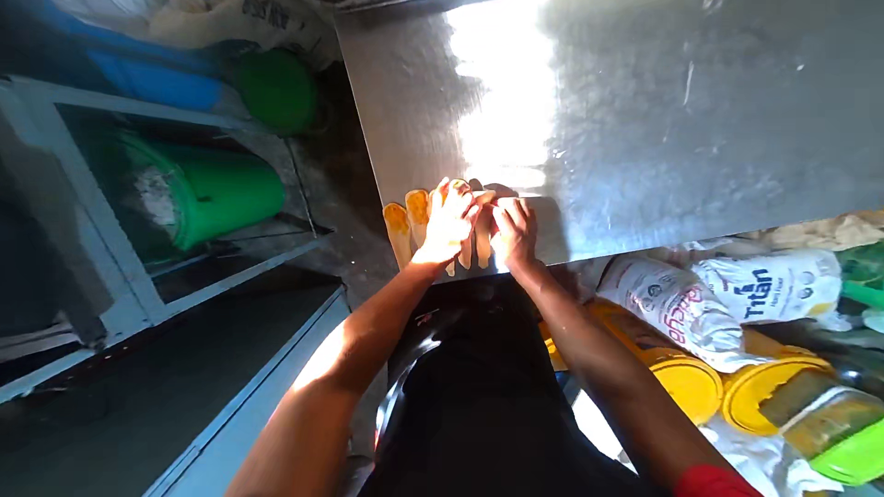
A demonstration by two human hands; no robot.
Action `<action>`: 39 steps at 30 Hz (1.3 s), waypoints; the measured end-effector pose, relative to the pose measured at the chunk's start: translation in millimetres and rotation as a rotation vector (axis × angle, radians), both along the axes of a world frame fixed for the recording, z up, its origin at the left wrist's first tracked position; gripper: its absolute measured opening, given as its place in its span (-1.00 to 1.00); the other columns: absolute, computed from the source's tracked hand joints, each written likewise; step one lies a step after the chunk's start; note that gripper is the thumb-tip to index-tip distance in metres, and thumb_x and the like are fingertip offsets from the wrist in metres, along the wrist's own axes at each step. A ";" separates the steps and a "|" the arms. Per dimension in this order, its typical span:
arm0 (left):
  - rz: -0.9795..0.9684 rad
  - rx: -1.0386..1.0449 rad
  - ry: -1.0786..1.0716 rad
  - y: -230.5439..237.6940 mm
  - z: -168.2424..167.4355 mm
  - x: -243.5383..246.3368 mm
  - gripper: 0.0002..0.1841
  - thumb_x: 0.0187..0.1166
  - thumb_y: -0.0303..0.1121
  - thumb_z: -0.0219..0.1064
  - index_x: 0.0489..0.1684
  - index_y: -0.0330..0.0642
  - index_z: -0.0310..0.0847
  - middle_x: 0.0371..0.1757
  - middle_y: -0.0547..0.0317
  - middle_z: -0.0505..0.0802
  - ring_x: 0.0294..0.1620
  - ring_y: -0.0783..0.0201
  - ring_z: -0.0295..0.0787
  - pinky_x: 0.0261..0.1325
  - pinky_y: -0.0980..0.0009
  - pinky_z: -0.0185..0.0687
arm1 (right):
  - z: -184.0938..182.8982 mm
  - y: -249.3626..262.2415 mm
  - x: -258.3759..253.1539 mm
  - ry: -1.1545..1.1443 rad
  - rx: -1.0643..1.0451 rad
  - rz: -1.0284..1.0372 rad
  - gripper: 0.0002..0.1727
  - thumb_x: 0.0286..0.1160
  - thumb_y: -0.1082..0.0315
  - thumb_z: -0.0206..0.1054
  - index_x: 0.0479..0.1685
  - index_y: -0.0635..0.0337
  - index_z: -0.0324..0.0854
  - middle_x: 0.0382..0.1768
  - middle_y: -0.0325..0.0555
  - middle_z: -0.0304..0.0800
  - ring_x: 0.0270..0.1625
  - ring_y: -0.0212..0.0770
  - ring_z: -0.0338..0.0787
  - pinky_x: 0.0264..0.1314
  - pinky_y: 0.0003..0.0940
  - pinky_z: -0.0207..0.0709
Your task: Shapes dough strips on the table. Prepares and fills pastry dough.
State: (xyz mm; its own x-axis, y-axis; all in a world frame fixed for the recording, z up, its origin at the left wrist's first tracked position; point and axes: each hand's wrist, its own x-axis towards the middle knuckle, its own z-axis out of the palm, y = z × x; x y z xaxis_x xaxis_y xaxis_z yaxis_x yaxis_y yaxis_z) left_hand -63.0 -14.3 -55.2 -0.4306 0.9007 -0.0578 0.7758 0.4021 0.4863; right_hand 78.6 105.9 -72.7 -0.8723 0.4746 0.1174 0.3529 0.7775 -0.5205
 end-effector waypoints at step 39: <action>0.077 -0.205 0.063 -8.8 7.3 49.8 -0.45 0.71 -0.14 0.16 0.70 -0.02 0.46 0.85 0.08 0.34 0.93 -0.14 -0.12 0.77 -0.54 -0.52 | 19.7 -5.1 2.0 -0.217 -0.018 -0.020 -0.82 0.42 0.40 0.36 -0.11 0.11 0.84 0.36 0.06 0.70 0.45 0.19 0.60 0.35 0.27 0.45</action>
